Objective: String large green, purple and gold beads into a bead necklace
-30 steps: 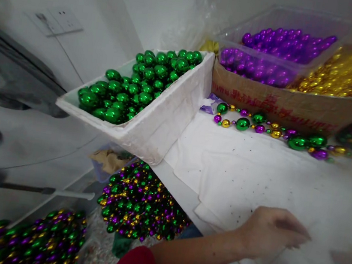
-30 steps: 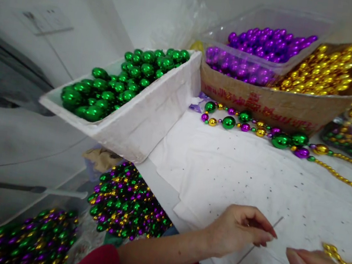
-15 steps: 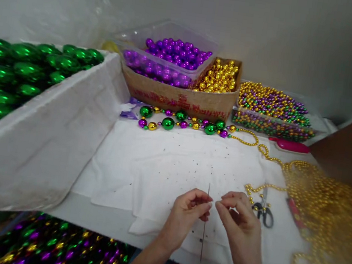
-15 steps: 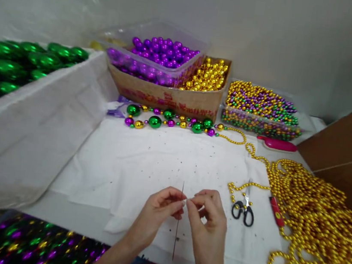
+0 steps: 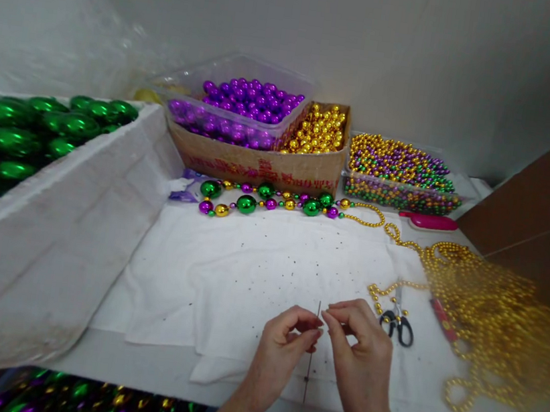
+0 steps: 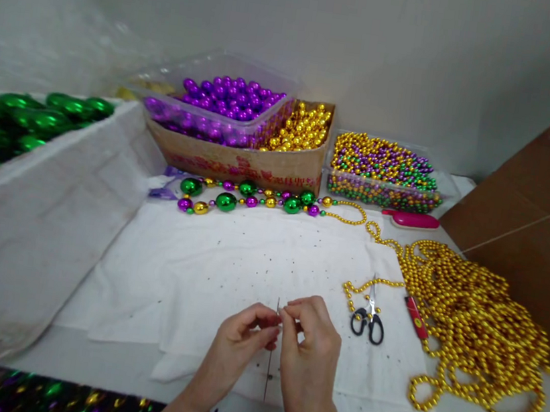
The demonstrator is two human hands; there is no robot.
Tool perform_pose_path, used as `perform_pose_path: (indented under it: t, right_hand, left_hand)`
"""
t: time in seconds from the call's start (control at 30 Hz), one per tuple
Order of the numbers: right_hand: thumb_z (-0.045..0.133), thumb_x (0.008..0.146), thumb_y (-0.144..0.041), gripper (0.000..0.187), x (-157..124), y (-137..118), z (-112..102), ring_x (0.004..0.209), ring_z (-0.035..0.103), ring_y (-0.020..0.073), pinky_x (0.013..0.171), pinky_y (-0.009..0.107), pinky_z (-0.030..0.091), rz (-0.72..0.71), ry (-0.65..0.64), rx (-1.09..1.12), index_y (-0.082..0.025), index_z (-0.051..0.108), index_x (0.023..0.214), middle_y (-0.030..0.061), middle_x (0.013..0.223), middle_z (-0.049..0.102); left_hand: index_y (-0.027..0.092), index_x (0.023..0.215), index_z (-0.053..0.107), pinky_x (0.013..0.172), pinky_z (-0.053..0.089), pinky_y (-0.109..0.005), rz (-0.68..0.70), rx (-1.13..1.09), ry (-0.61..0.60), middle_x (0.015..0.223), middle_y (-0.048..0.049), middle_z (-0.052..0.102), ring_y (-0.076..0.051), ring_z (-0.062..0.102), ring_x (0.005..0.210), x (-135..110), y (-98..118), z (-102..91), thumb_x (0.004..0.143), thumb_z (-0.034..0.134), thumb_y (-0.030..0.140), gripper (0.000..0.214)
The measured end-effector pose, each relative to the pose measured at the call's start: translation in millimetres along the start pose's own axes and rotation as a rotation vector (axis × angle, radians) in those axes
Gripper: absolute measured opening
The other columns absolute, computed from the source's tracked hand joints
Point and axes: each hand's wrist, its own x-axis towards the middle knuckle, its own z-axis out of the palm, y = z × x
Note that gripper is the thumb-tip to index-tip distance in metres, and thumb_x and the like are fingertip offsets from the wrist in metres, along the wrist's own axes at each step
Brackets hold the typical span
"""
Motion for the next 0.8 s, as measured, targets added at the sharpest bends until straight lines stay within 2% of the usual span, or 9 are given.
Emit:
perform_pose_path:
  t: [0.3, 0.8]
  right_hand:
    - [0.050, 0.086, -0.010, 0.017, -5.0, 0.8, -2.0, 0.071, 0.061, 0.0150, 0.064, 0.026, 0.048, -0.138, 0.024, -0.201, -0.018, 0.061, 0.078, 0.0041, 0.078, 0.061]
    - [0.049, 0.087, -0.008, 0.017, -5.6, -1.9, -5.6, 0.068, 0.059, 0.0144, 0.064, 0.026, 0.046, -0.162, -0.001, -0.256, -0.017, 0.060, 0.078, 0.0041, 0.076, 0.058]
  left_hand:
    - [0.014, 0.075, 0.064, 0.062, 0.052, -0.023, 0.040, 0.023, -0.009, 0.075, -0.0015, 0.060, -0.013, 0.057, 0.068, -1.3, -2.5, 2.4, 0.074, 0.065, 0.022, 0.008]
    - [0.014, 0.074, 0.064, 0.062, 0.050, -0.023, 0.093, 0.093, -0.019, 0.074, -0.0023, 0.060, -0.014, 0.057, 0.070, -3.2, -3.2, 4.7, 0.077, 0.062, 0.022, 0.009]
